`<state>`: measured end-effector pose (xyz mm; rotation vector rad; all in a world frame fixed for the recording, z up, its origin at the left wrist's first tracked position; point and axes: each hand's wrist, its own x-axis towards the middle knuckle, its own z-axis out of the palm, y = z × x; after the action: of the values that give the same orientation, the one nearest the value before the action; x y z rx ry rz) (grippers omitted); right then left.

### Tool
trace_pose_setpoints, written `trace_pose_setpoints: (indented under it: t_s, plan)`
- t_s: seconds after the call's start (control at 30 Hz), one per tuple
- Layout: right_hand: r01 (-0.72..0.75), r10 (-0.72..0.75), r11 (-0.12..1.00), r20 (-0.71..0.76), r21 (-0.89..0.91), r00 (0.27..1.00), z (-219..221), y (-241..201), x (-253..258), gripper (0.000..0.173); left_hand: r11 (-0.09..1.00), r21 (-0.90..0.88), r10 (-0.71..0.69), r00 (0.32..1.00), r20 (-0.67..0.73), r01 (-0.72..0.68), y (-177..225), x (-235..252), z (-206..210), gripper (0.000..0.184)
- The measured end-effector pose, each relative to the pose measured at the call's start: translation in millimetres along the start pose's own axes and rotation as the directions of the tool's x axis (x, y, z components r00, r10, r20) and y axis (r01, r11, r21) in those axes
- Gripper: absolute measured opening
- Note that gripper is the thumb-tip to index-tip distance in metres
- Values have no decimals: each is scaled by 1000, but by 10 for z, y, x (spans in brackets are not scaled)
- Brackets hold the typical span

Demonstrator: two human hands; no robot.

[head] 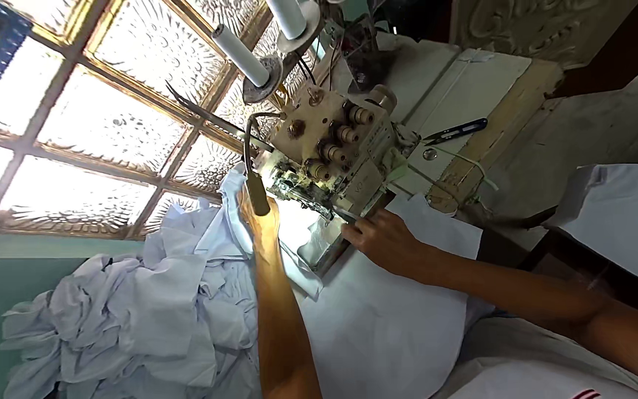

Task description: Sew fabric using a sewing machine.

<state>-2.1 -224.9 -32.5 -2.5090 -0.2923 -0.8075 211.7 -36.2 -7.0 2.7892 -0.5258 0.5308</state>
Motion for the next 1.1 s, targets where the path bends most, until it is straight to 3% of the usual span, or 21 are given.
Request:
trace_pose_setpoints:
  t_s: [0.13, 0.2, 0.27, 0.4, 0.53, 0.6, 0.7, 0.8, 0.87, 1.0, 1.03, 1.1]
  plan:
    - [-179, 178, 984, 62, 11, 982, -179, 213, -211, 10, 999, 44, 0, 999, -44, 2, -120, 107, 6, 37]
    - [-351, 352, 936, 169, -39, 920, -298, 396, -253, 25, 998, 64, -6, 989, -149, 16, -69, 35, -26, 35]
    - [-438, 446, 895, 211, -86, 870, -337, 541, -291, 30, 999, 41, 25, 961, -277, -14, -9, -134, -88, 35]
    - [-435, 457, 889, 226, -143, 860, -287, 581, -286, 14, 996, -64, 22, 876, -482, -60, 257, -837, -407, 30]
    - [-405, 451, 892, 358, -199, 817, -308, 601, -179, 16, 970, -237, -46, 930, -365, -46, 671, -1864, -502, 19]
    - [-368, 410, 912, 331, -184, 850, -296, 704, -208, 17, 918, -395, -59, 968, -242, -43, 737, -2236, -340, 16]
    - [-282, 302, 942, 94, -183, 949, -262, 822, -340, 15, 844, -534, -150, 979, -137, 54, 687, -2521, -125, 12]
    - [-167, 145, 969, -128, -180, 981, -328, 718, -425, 12, 833, -536, -215, 972, -92, 133, 694, -2543, -154, 13]
    - [-53, 45, 996, -115, -68, 992, -494, 454, -472, 14, 843, -499, -265, 962, -60, 201, 744, -2507, -208, 18]
    - [317, -262, 929, -265, 193, 928, -564, -201, -643, 21, 887, -383, -292, 956, -33, 258, 841, -2405, -344, 49]
    - [403, -317, 872, -307, 279, 898, -569, -357, -715, 22, 906, -351, -269, 962, -44, 237, 842, -2395, -363, 53]
    - [545, -433, 753, -345, 369, 833, -640, -615, -837, 24, 937, -325, -179, 976, -121, 131, 735, -2399, -297, 42]
